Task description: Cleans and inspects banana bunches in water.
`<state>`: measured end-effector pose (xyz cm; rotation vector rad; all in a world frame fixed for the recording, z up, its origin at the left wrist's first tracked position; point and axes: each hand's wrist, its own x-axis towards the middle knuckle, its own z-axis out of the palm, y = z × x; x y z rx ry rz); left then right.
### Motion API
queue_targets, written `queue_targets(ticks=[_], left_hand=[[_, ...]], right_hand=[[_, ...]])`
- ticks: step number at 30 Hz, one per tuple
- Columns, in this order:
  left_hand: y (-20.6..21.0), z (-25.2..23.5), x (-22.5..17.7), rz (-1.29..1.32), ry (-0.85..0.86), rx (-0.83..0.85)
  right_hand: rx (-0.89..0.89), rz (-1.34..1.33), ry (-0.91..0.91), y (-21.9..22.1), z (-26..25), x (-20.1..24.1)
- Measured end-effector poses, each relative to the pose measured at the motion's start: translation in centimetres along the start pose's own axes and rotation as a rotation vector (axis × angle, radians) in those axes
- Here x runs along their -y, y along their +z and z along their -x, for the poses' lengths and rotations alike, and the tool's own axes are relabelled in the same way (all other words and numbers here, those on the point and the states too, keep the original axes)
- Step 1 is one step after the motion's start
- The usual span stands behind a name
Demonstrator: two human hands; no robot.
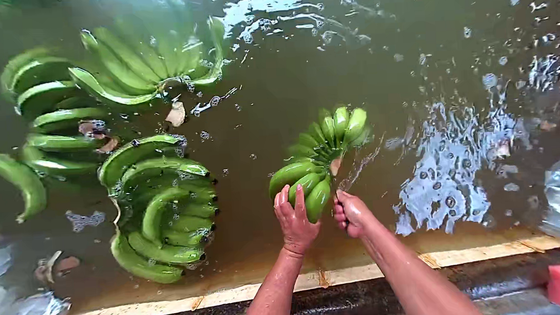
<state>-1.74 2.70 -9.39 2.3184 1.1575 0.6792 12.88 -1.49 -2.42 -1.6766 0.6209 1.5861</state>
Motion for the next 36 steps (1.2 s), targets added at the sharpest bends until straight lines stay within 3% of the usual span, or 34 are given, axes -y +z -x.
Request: queue_targets(ticks=[3,6,8,14,18,19,22,24,27,28,31,36], left_hand=[[-0.8,-0.4,1.4,0.158,-0.164,0.131],[-2.5,-3.6,1.8,0.385,-0.564,0.283],[-2.8,-6.7,3.1,0.549,-0.760,0.292],[-2.3,-12.0,7.3,0.735,-1.049,0.322],[-2.6,-4.7,3.8,0.813,-1.194,0.243],[-2.9,-1.8,2.1,0.808,-1.223,0.286],[-4.5,4.7,-0.5,0.774,-1.258,0.631],[-5.5,5.1,0.7,0.806,-1.243,0.591],[-5.8,2.2,3.7,0.865,-1.257,0.267],[-5.8,1.4,4.5,0.872,-1.295,0.238],[-5.8,2.1,5.7,0.950,-1.446,0.367],[-7.0,5.8,2.7,1.104,-1.530,0.571]], right_hand=[[0.055,-0.012,-0.086,-2.5,3.1,0.2],[-0.079,-0.055,-0.200,-7.5,2.3,0.9],[-0.180,-0.056,-0.239,-10.2,1.6,1.3],[-0.254,-0.151,-0.259,-12.3,2.2,0.5],[-0.142,-0.090,-0.269,-10.0,2.9,-0.8],[-0.104,-0.061,-0.263,-9.2,3.1,-1.3],[-0.029,0.092,-0.190,-7.1,3.6,-3.4],[-0.031,0.221,-0.135,-6.3,3.4,-4.7],[-0.093,0.440,-0.102,-6.6,2.8,-6.5],[-0.119,0.515,-0.104,-6.9,2.4,-7.0],[-0.182,0.661,-0.136,-7.7,0.8,-7.7],[-0.343,0.885,-0.163,-7.9,0.3,-6.1]])
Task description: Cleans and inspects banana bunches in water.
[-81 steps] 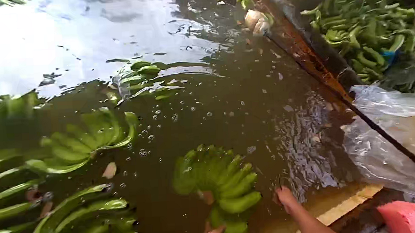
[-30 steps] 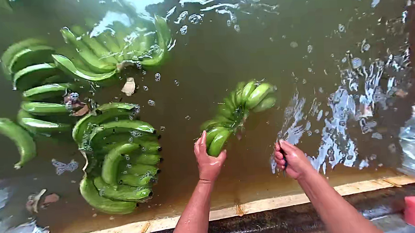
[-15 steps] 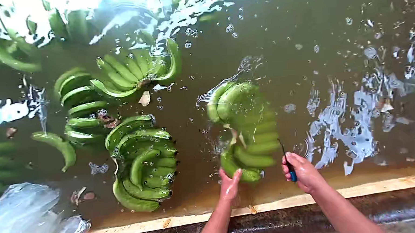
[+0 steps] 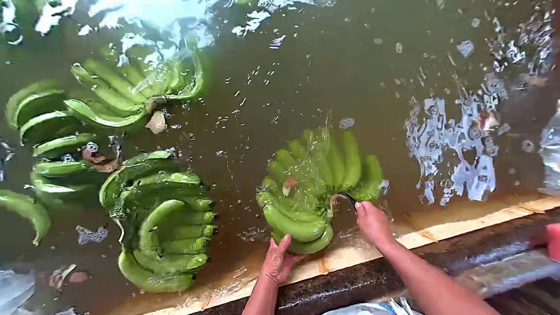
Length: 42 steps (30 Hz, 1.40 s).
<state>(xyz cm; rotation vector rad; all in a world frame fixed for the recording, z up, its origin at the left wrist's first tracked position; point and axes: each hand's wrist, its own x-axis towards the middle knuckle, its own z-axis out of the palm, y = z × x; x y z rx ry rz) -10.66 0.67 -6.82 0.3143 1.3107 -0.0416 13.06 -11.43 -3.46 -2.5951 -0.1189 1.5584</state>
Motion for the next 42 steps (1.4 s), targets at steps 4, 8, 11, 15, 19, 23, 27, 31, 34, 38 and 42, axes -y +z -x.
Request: queue_targets(ticks=[4,8,11,15,19,23,27,31,34,38,42], left_hand=[[2.3,1.4,1.5,0.072,-0.075,0.056],[4.6,0.9,2.5,0.159,-0.102,0.044],[5.6,0.1,2.5,0.156,-0.104,0.013],[6.0,-0.6,2.0,0.036,-0.062,-0.051],[5.7,-0.9,1.5,-0.012,0.001,-0.070],[6.4,-0.1,1.2,0.000,0.047,-0.091],[8.0,1.8,1.0,0.018,0.046,-0.109],[8.8,2.9,0.7,0.003,0.044,-0.104],[8.6,3.3,1.3,-0.021,0.045,-0.099],[8.2,2.9,1.2,-0.043,0.075,-0.101],[5.3,2.0,0.2,-0.018,-0.002,-0.084]], right_hand=[[-0.151,0.129,-0.027,-1.6,-1.4,1.7],[-0.115,0.241,-0.037,-2.0,-3.5,3.3],[0.142,0.195,-0.085,-2.0,-2.4,2.1],[0.154,-0.113,-0.050,-4.8,-0.4,-2.4],[-0.029,0.106,-0.075,-8.6,-2.4,-1.9],[-0.017,0.372,-0.060,-6.9,-4.0,2.6],[-0.078,0.348,-0.016,-4.3,-5.2,4.6],[0.061,0.280,0.004,-4.2,-3.8,3.9],[0.069,0.295,-0.017,-4.9,-3.3,3.2],[0.114,0.258,-0.060,-4.6,-3.4,2.0],[0.475,-0.058,-0.124,-6.8,-0.2,-2.2]])
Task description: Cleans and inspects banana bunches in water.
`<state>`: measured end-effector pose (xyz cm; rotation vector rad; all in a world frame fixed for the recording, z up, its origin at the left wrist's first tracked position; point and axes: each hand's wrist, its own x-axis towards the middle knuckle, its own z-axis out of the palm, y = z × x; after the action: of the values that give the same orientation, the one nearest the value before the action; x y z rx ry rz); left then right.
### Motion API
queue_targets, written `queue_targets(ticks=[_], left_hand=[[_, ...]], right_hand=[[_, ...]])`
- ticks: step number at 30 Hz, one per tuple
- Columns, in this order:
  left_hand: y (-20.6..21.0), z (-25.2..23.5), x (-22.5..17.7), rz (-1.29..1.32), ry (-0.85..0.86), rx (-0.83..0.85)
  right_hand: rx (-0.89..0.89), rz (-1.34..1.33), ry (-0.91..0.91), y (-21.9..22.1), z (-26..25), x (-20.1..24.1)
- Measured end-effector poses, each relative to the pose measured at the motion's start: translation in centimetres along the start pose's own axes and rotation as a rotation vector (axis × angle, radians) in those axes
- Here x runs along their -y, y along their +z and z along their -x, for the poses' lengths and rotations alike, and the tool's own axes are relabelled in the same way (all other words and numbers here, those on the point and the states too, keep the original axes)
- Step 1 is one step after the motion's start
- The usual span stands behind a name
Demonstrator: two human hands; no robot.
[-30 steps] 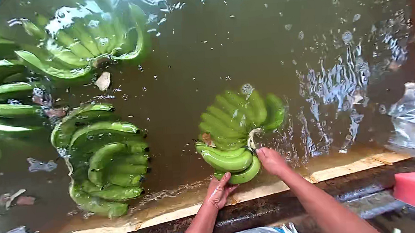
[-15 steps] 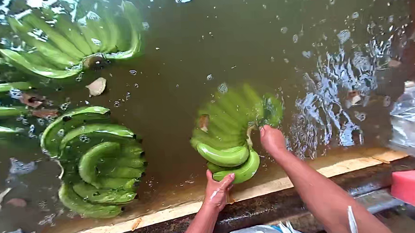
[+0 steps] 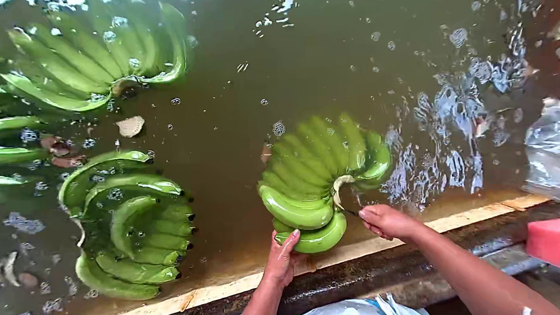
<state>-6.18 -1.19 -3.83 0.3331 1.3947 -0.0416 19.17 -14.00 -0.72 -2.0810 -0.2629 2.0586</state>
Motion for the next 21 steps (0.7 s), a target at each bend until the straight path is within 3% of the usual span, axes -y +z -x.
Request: queue_targets(ticks=[1,3,5,7,10,13,17,19,21], left_hand=[[-0.7,-0.2,-0.3,0.007,-0.022,0.012],[-1.9,-0.2,-1.1,0.006,-0.059,0.022],[-2.4,0.1,-3.1,-0.014,-0.085,0.014],[-2.8,0.3,-5.9,-0.023,-0.055,0.028],[-3.3,0.2,-10.3,0.078,0.043,0.112],[-2.1,-0.6,-13.8,0.167,0.150,0.086],[-0.9,-4.8,-13.1,-0.182,0.344,-0.189],[-0.6,-6.3,-12.0,-0.358,0.387,-0.255],[-0.3,-6.7,-11.2,-0.435,0.316,-0.235]], right_hand=[[-0.039,-0.114,-0.013,-0.1,1.2,-0.7],[-0.356,-0.168,-0.119,-0.8,2.5,-1.9],[-0.658,-0.060,-0.269,-2.5,2.1,-2.8],[-0.762,0.058,-0.367,-4.5,1.0,-2.2],[-0.693,0.220,-0.480,-7.2,-2.5,0.3],[-0.579,0.291,-0.371,-9.9,-8.0,2.9],[-0.401,0.320,-0.191,-11.2,-13.0,5.3],[-0.323,0.316,-0.190,-10.0,-12.7,6.2],[-0.250,0.264,-0.215,-7.2,-10.4,6.4]])
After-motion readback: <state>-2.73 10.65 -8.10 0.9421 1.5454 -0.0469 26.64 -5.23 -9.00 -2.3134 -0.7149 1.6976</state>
